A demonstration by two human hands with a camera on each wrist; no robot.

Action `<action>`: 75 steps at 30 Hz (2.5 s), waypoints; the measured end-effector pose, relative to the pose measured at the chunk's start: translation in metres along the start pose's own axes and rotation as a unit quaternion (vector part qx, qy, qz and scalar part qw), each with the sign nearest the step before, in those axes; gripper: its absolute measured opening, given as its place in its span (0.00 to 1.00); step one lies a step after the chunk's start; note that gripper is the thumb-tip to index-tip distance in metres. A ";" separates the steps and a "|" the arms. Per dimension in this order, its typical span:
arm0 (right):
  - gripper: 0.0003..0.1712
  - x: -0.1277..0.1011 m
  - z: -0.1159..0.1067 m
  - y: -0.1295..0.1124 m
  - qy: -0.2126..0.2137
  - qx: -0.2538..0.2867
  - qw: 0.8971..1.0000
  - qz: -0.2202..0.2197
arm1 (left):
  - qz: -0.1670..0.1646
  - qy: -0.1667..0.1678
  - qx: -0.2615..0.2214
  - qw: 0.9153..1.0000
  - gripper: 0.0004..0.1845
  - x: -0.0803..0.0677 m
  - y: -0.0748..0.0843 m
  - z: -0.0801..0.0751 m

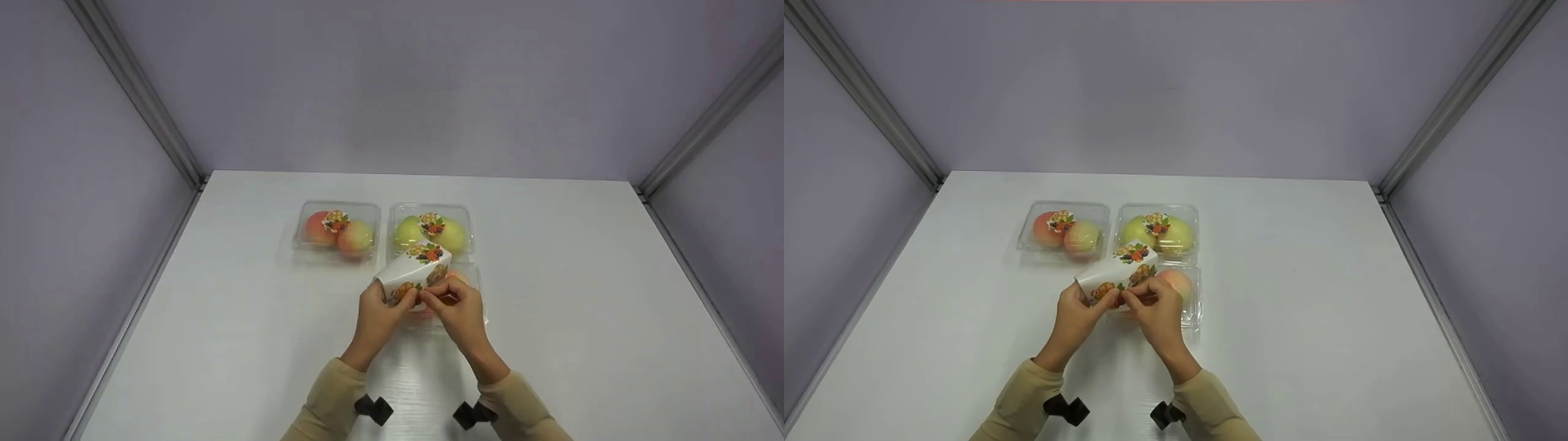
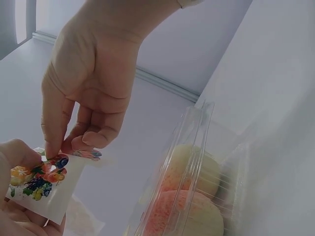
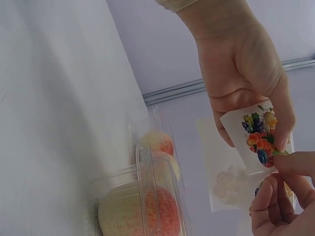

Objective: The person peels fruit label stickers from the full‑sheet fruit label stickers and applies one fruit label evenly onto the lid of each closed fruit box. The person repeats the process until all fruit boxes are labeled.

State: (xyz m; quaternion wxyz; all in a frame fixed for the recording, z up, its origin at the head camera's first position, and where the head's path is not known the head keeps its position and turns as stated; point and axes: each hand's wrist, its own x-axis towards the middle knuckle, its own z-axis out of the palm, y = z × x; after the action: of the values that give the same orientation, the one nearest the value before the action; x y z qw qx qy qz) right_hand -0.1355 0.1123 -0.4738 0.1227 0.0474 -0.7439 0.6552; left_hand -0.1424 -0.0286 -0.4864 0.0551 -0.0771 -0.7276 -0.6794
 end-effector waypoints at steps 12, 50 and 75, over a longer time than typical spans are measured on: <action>0.06 0.000 0.001 0.000 0.005 -0.016 1.000 0.018 | 0.002 0.006 0.001 1.000 0.21 0.000 0.000 0.001; 0.05 -0.002 -0.002 0.002 -0.023 -0.062 0.998 -0.010 | -0.041 0.044 0.016 0.998 0.17 0.013 0.004 -0.010; 0.02 -0.003 -0.006 0.005 -0.024 -0.042 0.999 -0.017 | -0.031 0.070 0.004 0.997 0.19 0.018 0.003 -0.025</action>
State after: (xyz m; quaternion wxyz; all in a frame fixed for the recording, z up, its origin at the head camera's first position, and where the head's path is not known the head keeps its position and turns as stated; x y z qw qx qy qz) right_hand -0.1329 0.1188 -0.4792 0.1177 0.0709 -0.7723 0.6202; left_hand -0.1602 -0.0531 -0.4787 0.0850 -0.0068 -0.7265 -0.6819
